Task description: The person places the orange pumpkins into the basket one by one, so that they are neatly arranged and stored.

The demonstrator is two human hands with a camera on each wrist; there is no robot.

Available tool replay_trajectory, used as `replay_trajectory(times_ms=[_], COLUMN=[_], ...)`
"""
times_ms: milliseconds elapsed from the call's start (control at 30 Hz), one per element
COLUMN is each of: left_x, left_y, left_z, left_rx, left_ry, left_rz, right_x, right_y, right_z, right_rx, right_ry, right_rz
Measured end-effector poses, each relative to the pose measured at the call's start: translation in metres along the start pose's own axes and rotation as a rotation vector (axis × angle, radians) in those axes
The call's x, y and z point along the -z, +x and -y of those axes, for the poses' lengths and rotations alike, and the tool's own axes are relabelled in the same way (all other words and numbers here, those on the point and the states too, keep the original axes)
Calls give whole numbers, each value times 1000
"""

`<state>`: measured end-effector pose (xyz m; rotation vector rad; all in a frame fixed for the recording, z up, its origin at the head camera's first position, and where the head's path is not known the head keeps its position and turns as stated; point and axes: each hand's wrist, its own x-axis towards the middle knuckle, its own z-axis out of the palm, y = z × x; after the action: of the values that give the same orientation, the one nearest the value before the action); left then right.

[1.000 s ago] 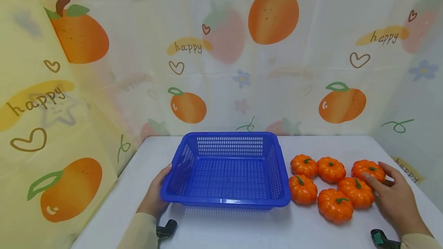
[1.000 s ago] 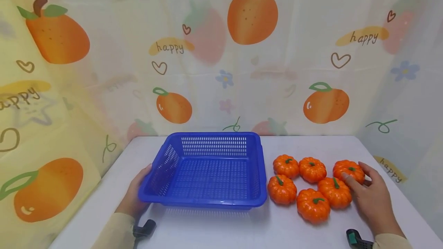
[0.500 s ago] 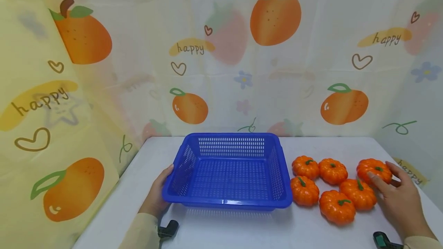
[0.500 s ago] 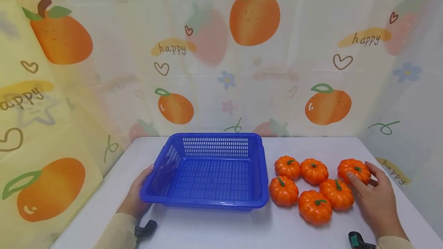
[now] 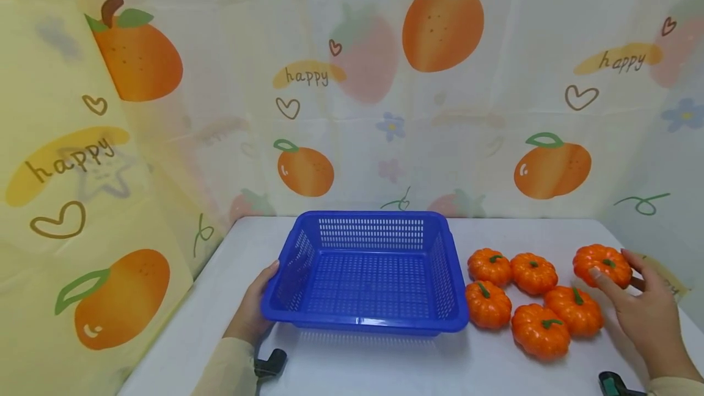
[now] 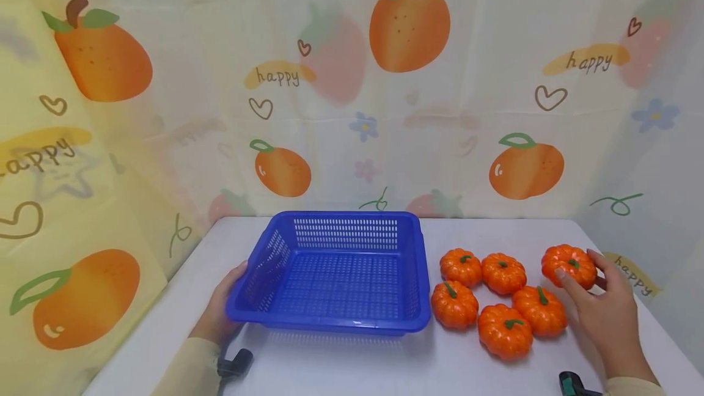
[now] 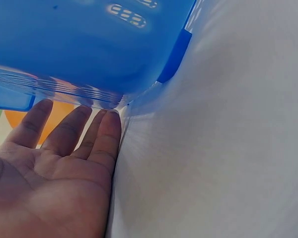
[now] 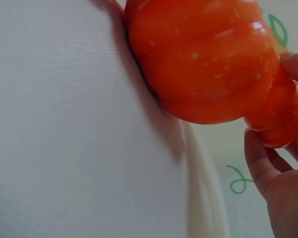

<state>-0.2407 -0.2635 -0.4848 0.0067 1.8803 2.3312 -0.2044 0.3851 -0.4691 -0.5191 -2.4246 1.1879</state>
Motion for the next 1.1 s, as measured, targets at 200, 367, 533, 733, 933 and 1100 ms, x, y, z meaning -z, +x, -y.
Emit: replay_trajectory(times_ms=[200, 367, 533, 733, 933, 1100], left_x=[-2, -2, -1, -1, -2, -3], left_y=[1, 1, 0, -2, -2, 0], left_z=[0, 0, 1, 2, 3, 1], left_rx=[-8, -8, -8, -9, -20, -16], left_ry=[8, 16, -9, -28, -33, -23], left_rz=[1, 2, 5, -7, -16, -22], right_x=[4, 3, -1, -7, -11, -18], right_y=[-2, -5, -10, -19, -28, -38], right_z=[7, 20, 36, 57, 80, 97], right_rx=[30, 73, 115, 202, 276, 362], right_ry=[-9, 8, 23, 61, 84, 85], right_rz=[-18, 10, 39, 73, 141, 205])
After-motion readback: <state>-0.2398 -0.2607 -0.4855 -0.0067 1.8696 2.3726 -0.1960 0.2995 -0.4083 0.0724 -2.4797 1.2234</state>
